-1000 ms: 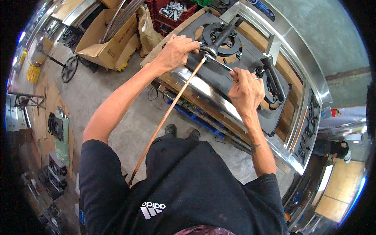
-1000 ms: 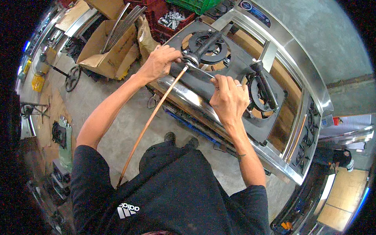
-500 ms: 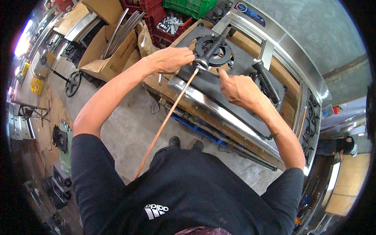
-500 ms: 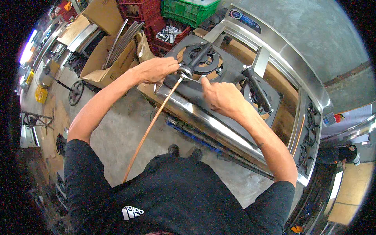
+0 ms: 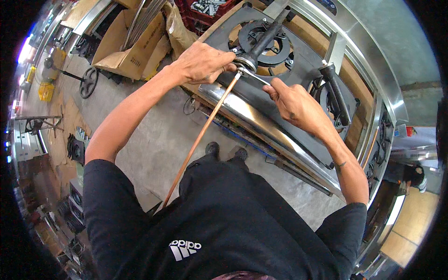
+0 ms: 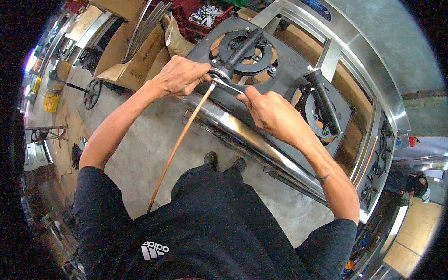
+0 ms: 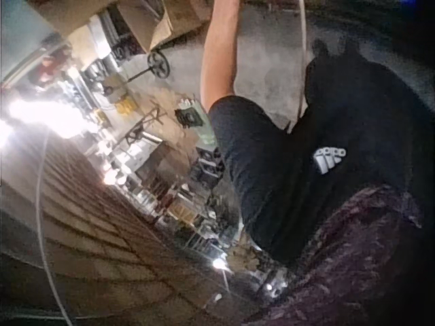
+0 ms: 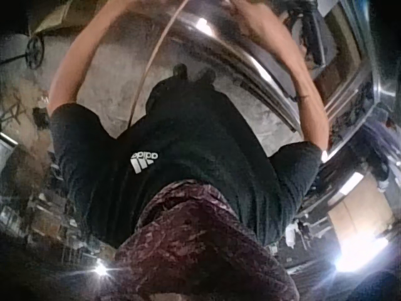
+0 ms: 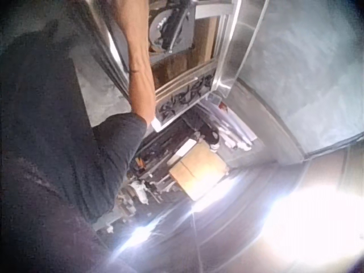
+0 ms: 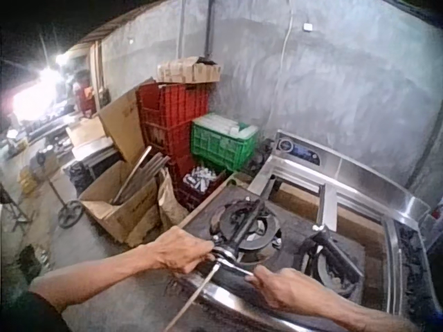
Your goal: The person assembles a commercial gas stove by attaching burner caps, placing burner grates, and connecting copper gas lines to the burners. They use a wrench to tighten the gas line fittings and ensure the components are securely installed.
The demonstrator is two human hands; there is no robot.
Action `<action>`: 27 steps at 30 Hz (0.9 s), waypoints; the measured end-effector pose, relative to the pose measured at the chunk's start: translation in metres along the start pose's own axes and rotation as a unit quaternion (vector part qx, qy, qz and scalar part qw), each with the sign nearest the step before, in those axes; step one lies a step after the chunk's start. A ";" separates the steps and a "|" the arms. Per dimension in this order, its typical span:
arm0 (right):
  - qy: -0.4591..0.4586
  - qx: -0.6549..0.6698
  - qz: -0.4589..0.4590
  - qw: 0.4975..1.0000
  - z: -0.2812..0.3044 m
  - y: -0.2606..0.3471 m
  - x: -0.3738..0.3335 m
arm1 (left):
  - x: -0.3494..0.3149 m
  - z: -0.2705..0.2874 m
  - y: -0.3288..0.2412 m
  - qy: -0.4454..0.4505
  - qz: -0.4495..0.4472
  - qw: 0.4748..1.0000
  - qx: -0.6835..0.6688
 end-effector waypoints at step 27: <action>-0.099 -0.308 -0.012 0.946 0.017 0.006 -0.039 | 0.013 0.017 -0.005 0.087 -0.001 0.996 -0.009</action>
Point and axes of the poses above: each hand's wrist, its own x-axis towards the middle knuckle, its own z-axis out of the back of the hand, y = z × x, the point moved 7 cm from there along x, towards the middle knuckle, and after that the axes turned 6 degrees about z, right-handed, at the moved point
